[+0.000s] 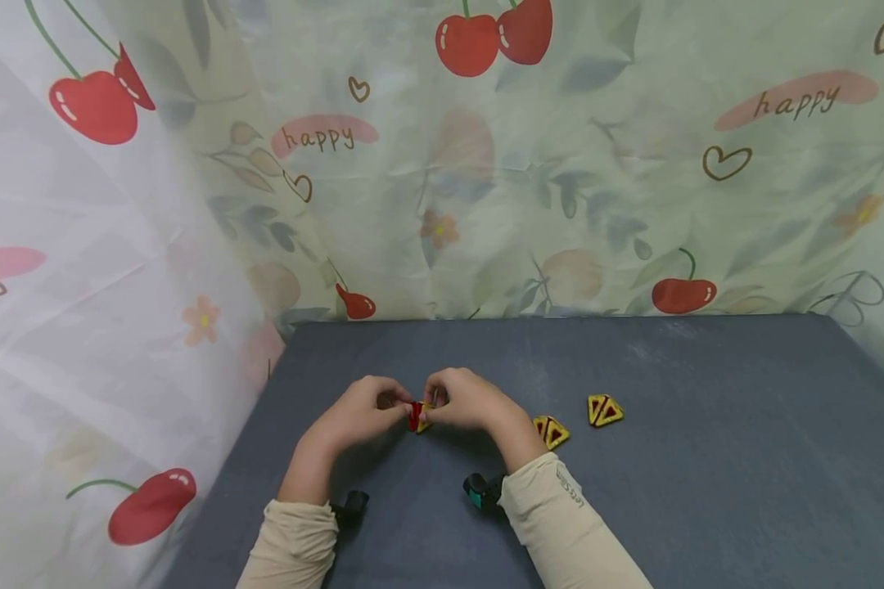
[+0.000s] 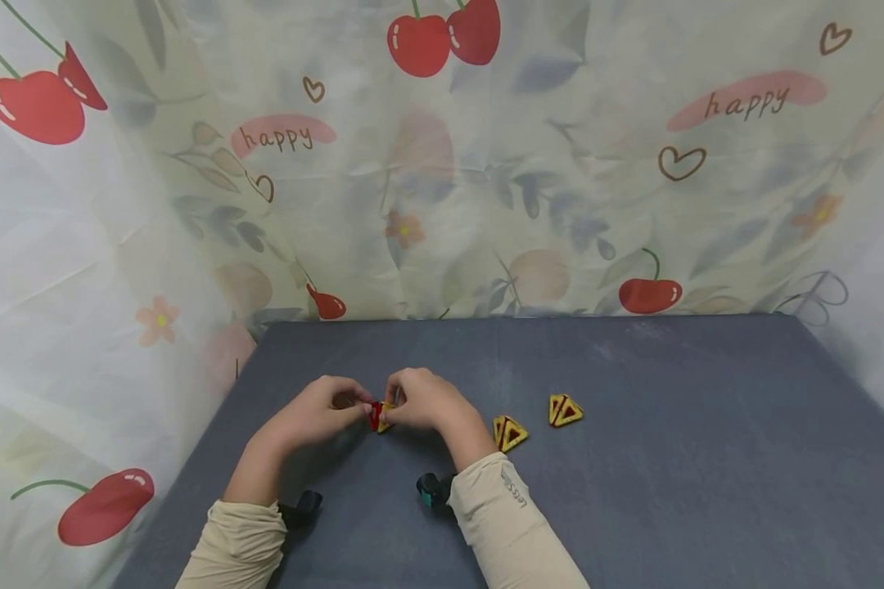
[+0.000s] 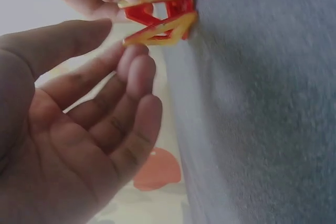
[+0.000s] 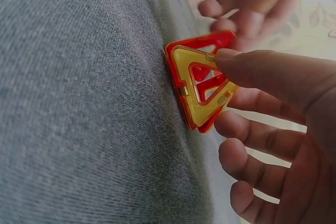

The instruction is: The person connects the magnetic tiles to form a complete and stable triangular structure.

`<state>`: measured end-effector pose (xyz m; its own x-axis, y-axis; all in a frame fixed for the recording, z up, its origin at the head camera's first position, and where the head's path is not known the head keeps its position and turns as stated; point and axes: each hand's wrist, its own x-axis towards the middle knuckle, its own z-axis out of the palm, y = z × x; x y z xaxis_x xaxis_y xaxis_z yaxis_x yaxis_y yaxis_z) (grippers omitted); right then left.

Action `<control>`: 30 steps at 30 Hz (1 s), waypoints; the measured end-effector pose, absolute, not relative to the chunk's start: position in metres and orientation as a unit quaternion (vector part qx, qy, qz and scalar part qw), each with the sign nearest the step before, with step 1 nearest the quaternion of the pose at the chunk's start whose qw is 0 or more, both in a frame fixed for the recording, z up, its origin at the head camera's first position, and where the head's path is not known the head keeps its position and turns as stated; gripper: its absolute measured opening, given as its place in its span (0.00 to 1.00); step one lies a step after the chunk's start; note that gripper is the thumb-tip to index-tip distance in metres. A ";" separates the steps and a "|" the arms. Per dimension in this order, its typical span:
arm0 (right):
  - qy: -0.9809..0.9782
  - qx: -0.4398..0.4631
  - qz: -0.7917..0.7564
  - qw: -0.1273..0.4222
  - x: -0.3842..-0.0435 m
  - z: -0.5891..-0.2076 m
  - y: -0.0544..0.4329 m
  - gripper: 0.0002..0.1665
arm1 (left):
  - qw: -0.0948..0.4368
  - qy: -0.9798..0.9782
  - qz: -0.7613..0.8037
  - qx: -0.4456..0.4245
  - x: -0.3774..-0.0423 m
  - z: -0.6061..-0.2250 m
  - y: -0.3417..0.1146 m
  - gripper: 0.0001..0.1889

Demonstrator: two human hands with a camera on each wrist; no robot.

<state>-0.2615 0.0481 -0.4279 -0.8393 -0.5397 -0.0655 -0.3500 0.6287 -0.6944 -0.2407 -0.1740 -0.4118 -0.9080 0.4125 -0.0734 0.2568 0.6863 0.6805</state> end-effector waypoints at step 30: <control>0.899 -0.265 -0.329 0.114 -0.259 -0.426 0.042 0.07 | 0.091 0.911 0.354 0.190 -0.238 -0.421 -0.170 0.08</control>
<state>-0.2592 0.0420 -0.4263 -0.8331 -0.5523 -0.0305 -0.4022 0.6426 -0.6521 -0.2378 -0.1704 -0.4207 -0.9113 0.4106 -0.0303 0.2822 0.6764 0.6803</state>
